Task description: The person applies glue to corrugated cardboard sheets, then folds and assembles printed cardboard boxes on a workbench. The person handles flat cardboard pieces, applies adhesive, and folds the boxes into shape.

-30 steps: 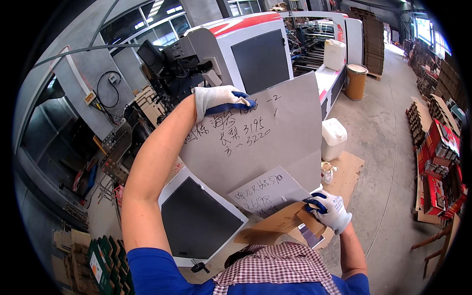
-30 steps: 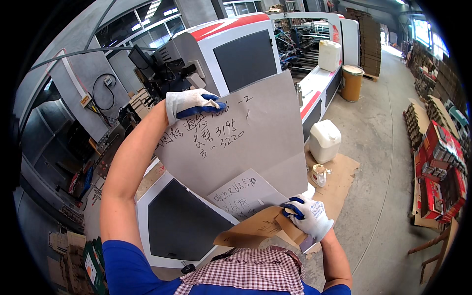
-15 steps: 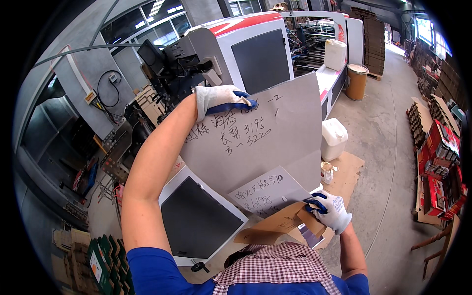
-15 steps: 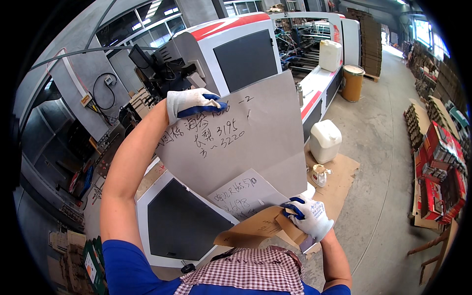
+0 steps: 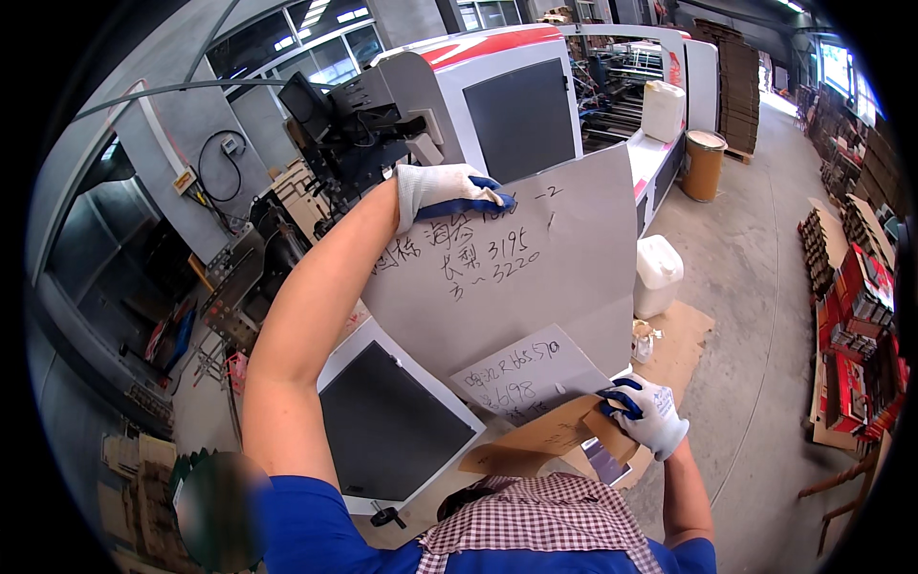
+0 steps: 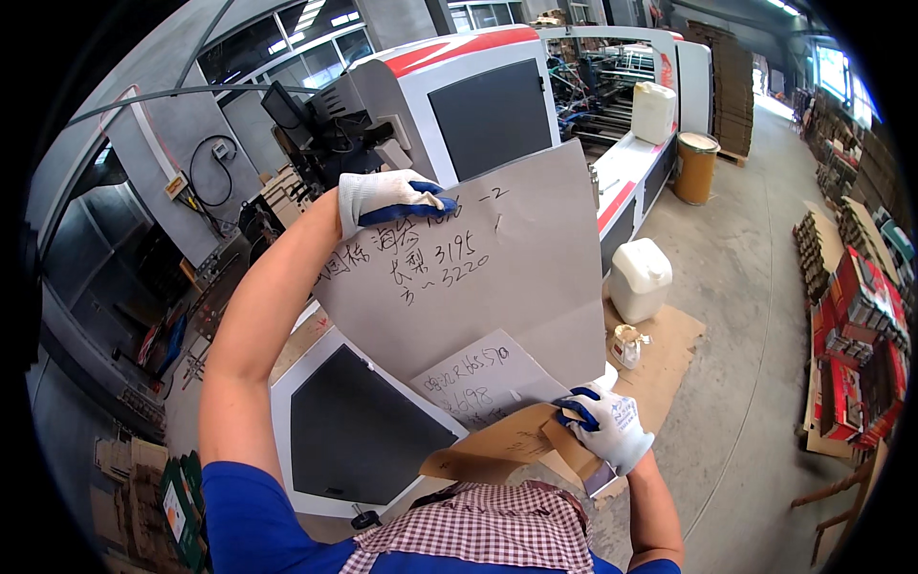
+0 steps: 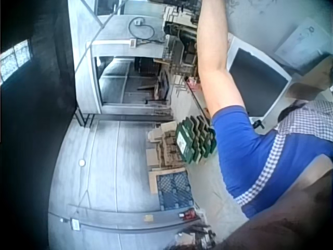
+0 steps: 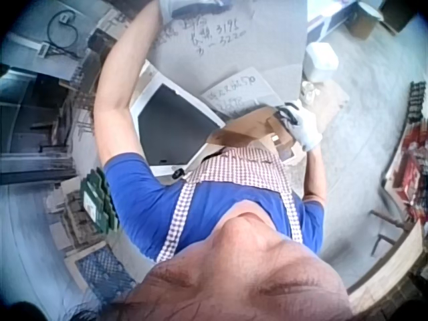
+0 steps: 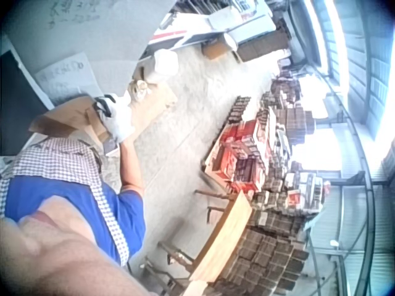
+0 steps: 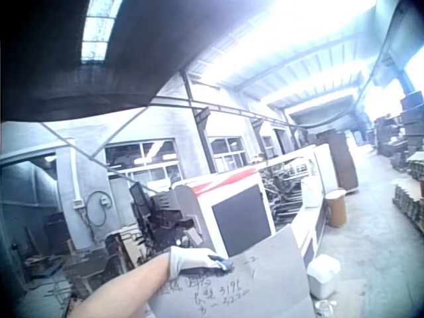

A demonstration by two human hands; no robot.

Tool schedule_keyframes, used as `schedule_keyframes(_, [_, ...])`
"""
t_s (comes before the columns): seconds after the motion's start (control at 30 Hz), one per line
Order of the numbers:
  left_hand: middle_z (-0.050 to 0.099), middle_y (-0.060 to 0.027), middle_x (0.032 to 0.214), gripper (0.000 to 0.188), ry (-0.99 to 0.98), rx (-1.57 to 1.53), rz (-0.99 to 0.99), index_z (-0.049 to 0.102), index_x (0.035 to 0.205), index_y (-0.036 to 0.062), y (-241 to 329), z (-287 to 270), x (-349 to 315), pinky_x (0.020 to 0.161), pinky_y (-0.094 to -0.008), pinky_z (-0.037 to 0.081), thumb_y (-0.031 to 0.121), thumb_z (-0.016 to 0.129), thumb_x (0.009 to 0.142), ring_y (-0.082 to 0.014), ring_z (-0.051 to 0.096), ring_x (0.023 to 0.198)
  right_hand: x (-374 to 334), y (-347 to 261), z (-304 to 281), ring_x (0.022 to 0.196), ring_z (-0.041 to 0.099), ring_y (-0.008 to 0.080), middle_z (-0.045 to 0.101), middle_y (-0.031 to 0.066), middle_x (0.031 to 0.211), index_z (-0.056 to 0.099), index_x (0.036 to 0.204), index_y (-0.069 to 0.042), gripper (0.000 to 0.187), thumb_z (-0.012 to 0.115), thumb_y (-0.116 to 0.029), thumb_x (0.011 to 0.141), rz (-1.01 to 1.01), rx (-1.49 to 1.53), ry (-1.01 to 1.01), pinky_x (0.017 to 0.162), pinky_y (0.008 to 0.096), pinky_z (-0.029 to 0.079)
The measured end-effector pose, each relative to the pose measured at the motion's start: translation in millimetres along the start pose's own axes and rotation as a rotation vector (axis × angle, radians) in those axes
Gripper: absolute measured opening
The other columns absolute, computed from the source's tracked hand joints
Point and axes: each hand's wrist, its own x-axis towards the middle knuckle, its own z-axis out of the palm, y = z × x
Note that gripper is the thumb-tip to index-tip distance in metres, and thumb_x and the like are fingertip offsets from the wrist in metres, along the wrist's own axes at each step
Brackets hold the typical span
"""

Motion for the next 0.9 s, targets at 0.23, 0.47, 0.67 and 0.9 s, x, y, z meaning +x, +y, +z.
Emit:
schedule_keyframes(0.23, [0.069, -0.0059, 0.118, 0.035, -0.038, 0.125, 0.008, 0.069, 0.124, 0.0114, -12.7, -4.6, 9.8, 0.096, -0.0273, 0.048, 0.027, 0.049, 0.099, -0.0165, 0.065, 0.102, 0.2, -1.4, -1.7, 0.09, 0.067, 0.0285, 0.068, 0.0072, 0.102, 0.071, 0.106, -0.013, 0.027, 0.071, -0.013, 0.079, 0.022, 0.005, 0.004, 0.077, 0.0367, 0.055])
schedule_keyframes(0.47, [0.064, -0.0087, 0.122, 0.061, -0.06, 0.498, 0.515, 0.06, 0.134, 0.0177, -28.5, -13.7, 9.2, 0.097, -0.0356, 0.051, -0.006, 0.065, 0.078, -0.0285, 0.063, 0.108, 2.9, -2.8, -3.2, 0.088, 0.068, 0.0287, 0.068, 0.0077, 0.102, 0.071, 0.106, -0.012, 0.025, 0.071, -0.014, 0.081, 0.012, 0.006, 0.013, 0.076, 0.0368, 0.055])
schedule_keyframes(0.67, [0.065, -0.0083, 0.123, 0.062, 0.001, 0.526, 0.528, 0.06, 0.132, 0.0123, -29.2, -11.8, 7.8, 0.103, -0.0385, 0.048, -0.007, 0.068, 0.073, -0.029, 0.059, 0.117, 1.9, -0.7, -3.1, 0.087, 0.068, 0.0293, 0.068, 0.0088, 0.1, 0.071, 0.104, -0.011, 0.022, 0.071, -0.015, 0.082, 0.004, 0.016, 0.009, 0.076, 0.0371, 0.054])
schedule_keyframes(0.9, [0.064, -0.0137, 0.13, 0.055, 0.087, 0.432, 0.653, 0.059, 0.132, 0.0053, -47.8, -14.4, 10.9, 0.102, -0.0388, 0.047, -0.002, 0.065, 0.077, -0.0309, 0.061, 0.117, 0.5, -1.0, -1.1, 0.087, 0.068, 0.0303, 0.068, 0.0097, 0.1, 0.071, 0.102, -0.009, 0.02, 0.071, -0.016, 0.084, 0.016, 0.037, 0.002, 0.076, 0.0381, 0.055])
